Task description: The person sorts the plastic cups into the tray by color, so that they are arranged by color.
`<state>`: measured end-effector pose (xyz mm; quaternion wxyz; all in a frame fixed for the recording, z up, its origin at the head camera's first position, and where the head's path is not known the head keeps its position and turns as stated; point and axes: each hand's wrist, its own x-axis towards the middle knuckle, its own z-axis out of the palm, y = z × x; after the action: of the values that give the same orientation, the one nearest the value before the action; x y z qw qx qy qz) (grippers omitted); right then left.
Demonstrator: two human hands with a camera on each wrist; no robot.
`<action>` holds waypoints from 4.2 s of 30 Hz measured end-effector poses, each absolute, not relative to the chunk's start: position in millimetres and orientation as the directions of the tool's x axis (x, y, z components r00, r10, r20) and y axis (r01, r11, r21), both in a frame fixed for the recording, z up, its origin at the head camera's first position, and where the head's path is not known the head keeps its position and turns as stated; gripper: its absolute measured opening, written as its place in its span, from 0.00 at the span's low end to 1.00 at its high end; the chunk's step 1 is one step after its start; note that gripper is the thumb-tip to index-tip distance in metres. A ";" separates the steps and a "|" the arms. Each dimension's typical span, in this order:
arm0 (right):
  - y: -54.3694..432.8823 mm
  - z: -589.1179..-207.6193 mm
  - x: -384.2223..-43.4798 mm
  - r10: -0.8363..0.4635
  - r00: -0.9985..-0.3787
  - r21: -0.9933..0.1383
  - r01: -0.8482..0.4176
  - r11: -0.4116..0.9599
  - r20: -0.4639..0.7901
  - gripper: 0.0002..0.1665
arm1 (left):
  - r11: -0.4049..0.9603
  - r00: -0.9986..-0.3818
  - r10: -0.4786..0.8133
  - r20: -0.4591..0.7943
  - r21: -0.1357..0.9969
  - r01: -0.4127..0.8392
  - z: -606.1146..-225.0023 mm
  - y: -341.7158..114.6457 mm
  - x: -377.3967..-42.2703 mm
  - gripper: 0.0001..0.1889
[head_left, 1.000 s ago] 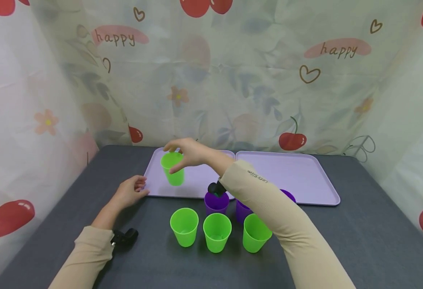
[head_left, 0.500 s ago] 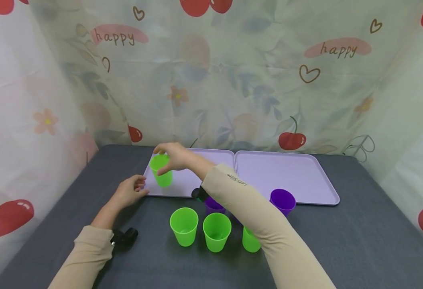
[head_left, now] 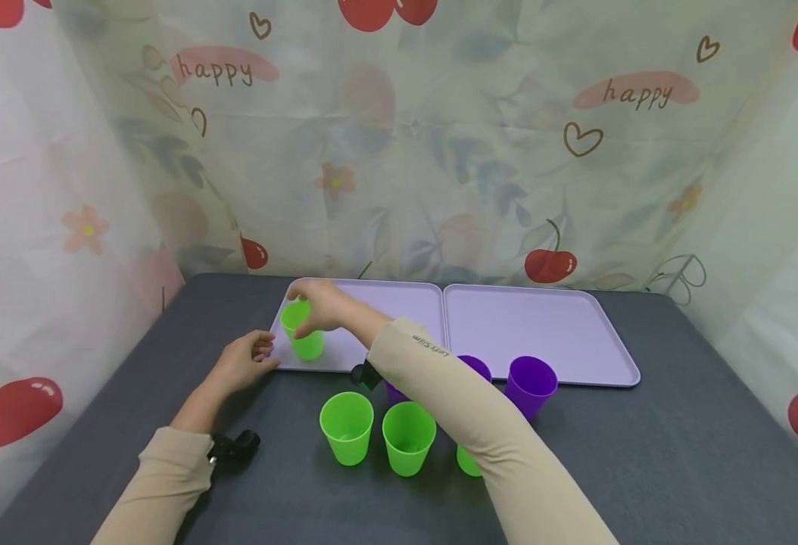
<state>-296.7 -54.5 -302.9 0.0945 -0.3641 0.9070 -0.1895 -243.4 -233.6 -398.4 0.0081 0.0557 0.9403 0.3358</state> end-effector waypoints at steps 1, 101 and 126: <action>-54.7 -303.8 -296.6 -0.694 -0.719 -0.412 -0.622 0.666 -0.035 0.35 | 0.766 -0.993 0.112 0.026 0.634 0.103 -398.4 -233.7 -243.1 0.25; 225.2 -350.7 -164.3 -0.728 -0.656 -0.708 -0.610 0.355 0.199 0.34 | 0.763 -0.993 0.122 -0.001 0.639 0.093 -398.1 -232.7 -240.8 0.26; 220.4 -357.0 -159.7 -0.697 -0.665 -0.636 -0.666 0.390 0.269 0.36 | 0.768 -0.993 0.114 -0.010 0.635 0.082 -398.0 -233.1 -241.1 0.26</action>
<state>-159.7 220.4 -357.0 0.0210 -0.4090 0.8333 -0.3714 -241.1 -233.1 -398.0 0.0238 0.0520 0.9399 0.3367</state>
